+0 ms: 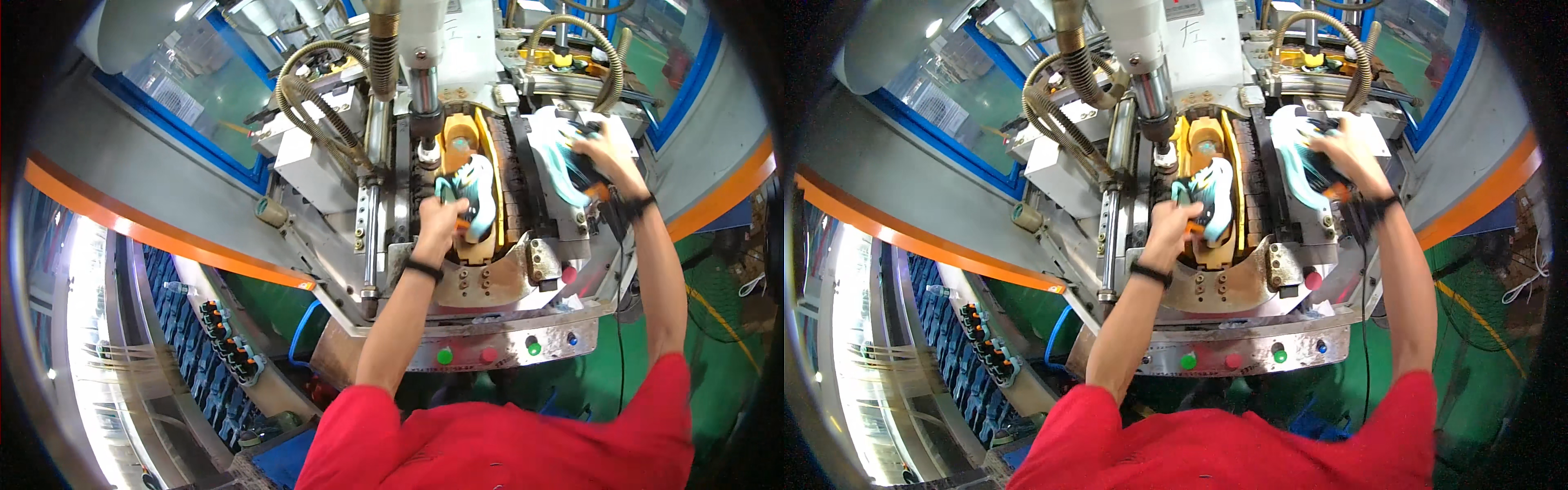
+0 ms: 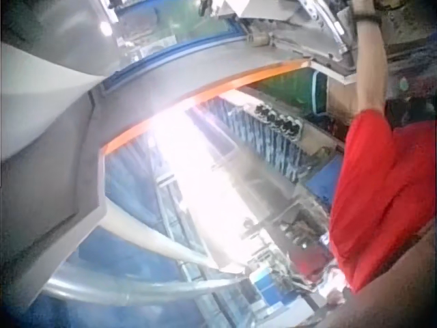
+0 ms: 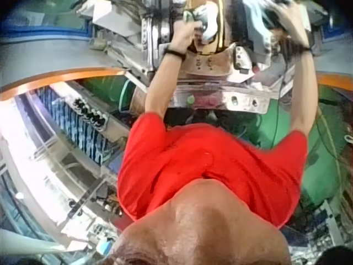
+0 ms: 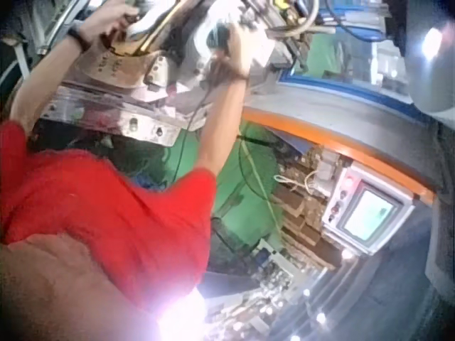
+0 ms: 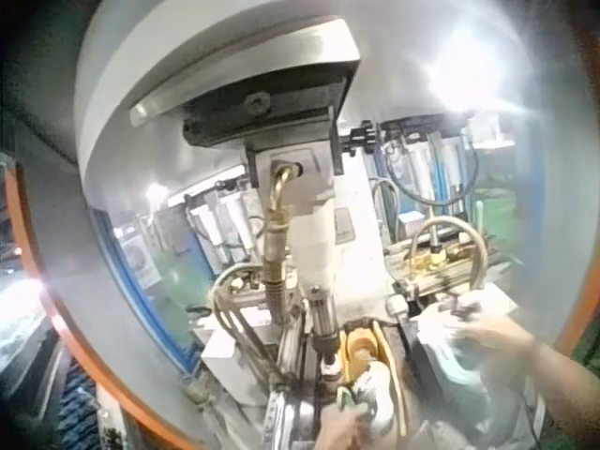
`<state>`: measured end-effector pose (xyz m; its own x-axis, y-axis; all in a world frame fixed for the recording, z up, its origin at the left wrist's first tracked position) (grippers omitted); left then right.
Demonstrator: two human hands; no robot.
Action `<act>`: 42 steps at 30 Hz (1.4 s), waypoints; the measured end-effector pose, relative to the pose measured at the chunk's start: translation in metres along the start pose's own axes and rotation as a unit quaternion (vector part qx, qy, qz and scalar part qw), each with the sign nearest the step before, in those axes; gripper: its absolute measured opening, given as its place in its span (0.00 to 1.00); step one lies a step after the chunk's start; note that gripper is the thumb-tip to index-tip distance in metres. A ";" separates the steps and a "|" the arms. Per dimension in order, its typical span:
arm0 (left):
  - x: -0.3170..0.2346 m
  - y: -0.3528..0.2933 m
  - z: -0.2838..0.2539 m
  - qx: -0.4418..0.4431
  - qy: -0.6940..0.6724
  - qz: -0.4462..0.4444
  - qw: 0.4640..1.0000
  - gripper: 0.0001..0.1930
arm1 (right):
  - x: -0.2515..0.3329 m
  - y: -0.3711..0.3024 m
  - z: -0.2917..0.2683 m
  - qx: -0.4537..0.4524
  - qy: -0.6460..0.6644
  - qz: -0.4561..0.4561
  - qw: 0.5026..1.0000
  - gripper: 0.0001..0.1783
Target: Operator uses a specialized press machine to attach or mold components of athletic shoes in a factory setting.
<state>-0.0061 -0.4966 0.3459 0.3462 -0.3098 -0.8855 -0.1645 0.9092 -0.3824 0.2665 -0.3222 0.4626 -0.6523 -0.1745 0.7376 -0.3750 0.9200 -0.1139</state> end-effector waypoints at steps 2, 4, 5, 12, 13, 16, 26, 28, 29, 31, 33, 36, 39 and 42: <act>-0.005 -0.068 -0.015 0.047 -0.051 0.013 0.998 0.10 | 0.040 0.058 0.039 0.083 -0.121 -0.013 0.989 0.36; -0.014 -0.139 -0.019 0.054 -0.043 0.047 0.997 0.21 | 0.055 0.105 0.099 0.151 -0.158 0.022 0.975 0.37; -0.011 -0.173 -0.028 0.038 -0.039 0.057 0.997 0.26 | 0.073 0.112 0.125 0.221 -0.119 0.024 0.968 0.36; 0.021 -0.389 -0.057 -0.252 -0.043 0.069 0.964 0.33 | 0.041 0.110 0.311 -0.023 -0.237 0.017 0.971 0.28; 0.029 -0.407 -0.052 -0.293 -0.065 0.089 0.950 0.32 | 0.045 0.106 0.311 -0.041 -0.236 0.033 0.970 0.29; 0.078 -0.455 -0.046 -0.406 -0.114 0.123 0.898 0.30 | 0.055 0.082 0.300 -0.022 -0.249 -0.088 0.964 0.30; 0.233 -0.512 0.021 -0.519 -0.318 0.120 0.784 0.19 | -0.016 -0.241 0.409 0.330 -0.175 -0.425 0.824 0.11; 0.258 -0.532 0.032 -0.553 -0.343 0.098 0.753 0.19 | -0.050 -0.227 0.449 0.352 -0.166 -0.461 0.798 0.12; 0.270 -0.543 0.042 -0.573 -0.360 0.086 0.731 0.18 | -0.061 -0.228 0.460 0.349 -0.147 -0.481 0.791 0.12; 0.296 -0.571 0.062 -0.613 -0.373 0.136 0.683 0.17 | -0.060 -0.233 0.461 0.345 -0.136 -0.484 0.793 0.14; 0.321 -0.596 0.077 -0.658 -0.412 0.127 0.617 0.16 | -0.064 -0.232 0.459 0.308 -0.144 -0.496 0.799 0.14; 0.367 -0.644 0.091 -0.717 -0.413 0.101 0.553 0.16 | 0.000 -0.266 0.439 0.239 -0.156 -0.509 0.812 0.12; 0.431 -0.697 0.086 -0.762 -0.410 0.100 0.491 0.11 | 0.074 -0.295 0.443 0.256 -0.065 -0.577 0.773 0.13; 0.533 -0.753 0.057 -0.822 -0.348 0.060 0.447 0.11 | 0.045 -0.266 0.486 0.253 -0.117 -0.514 0.811 0.15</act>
<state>0.3545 -1.3308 0.1768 0.3534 0.3952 -0.8479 -0.4795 -0.7017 -0.5270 0.0169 -0.7454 0.2030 0.0908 -0.8749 0.4758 -0.9840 -0.0052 0.1782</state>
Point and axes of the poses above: each hand's wrist, its own y-axis towards the middle knuckle, its own z-axis out of the palm, x = y × z, the point moved 1 cm from there along y, towards the middle knuckle, and after that the axes turned 13 degrees about x, right-handed, at the moved point
